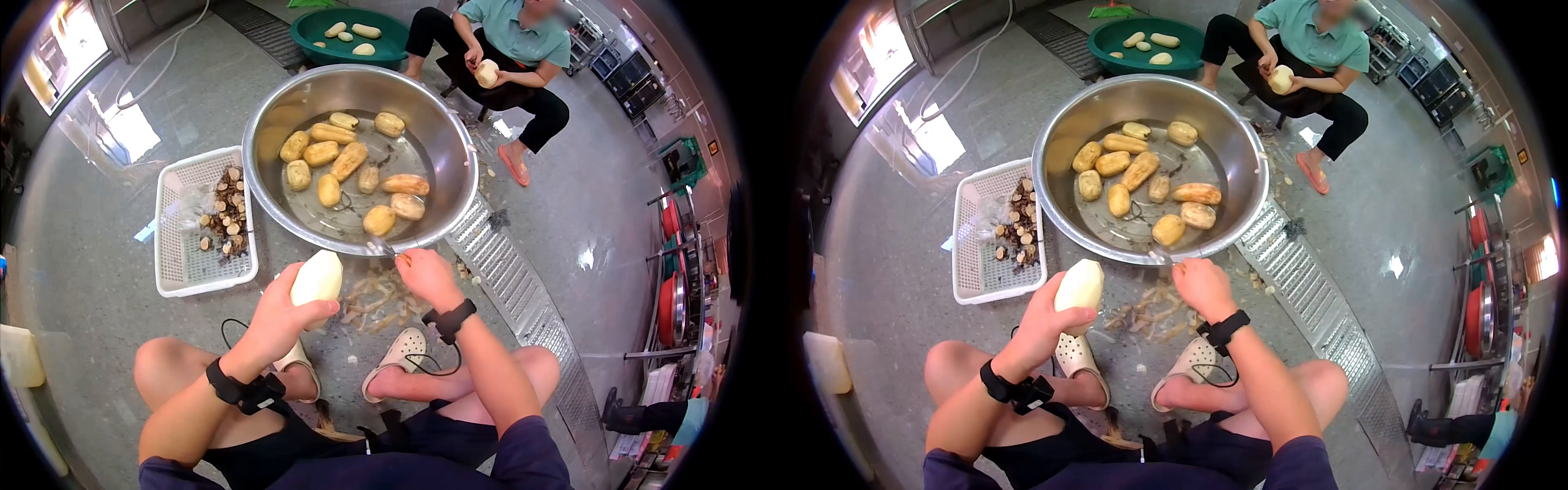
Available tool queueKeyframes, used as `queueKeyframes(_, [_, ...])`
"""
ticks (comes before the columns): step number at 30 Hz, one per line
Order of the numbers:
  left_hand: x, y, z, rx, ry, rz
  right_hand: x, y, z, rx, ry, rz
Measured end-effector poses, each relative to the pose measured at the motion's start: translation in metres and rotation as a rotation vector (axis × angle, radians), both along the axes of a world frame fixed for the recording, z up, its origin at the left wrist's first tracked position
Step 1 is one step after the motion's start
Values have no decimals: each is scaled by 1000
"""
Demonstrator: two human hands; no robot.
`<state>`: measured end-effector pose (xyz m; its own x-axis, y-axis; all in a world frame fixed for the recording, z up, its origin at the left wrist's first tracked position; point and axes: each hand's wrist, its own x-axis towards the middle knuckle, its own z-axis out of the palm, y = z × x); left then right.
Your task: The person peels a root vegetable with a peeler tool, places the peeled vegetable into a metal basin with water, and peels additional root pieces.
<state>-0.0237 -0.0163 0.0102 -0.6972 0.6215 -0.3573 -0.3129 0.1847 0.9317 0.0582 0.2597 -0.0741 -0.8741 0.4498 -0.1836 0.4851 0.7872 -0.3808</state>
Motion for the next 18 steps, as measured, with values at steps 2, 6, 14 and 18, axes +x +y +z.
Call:
queueKeyframes(2, [0, 1, 3, 9, -4, 3, 0, 1, 4, 4, -52, 27])
queueKeyframes(6, [-2, 0, 3, 3, -17, -15, 17, -4, 24, 3, -176, 94])
queueKeyframes(14, [5, 1, 5, 63, -71, -30, 20, 0, 16, 66, -73, 9])
queueKeyframes(18, [3, 1, 9, 66, -71, -18, 32, -8, 14, 43, -127, 67])
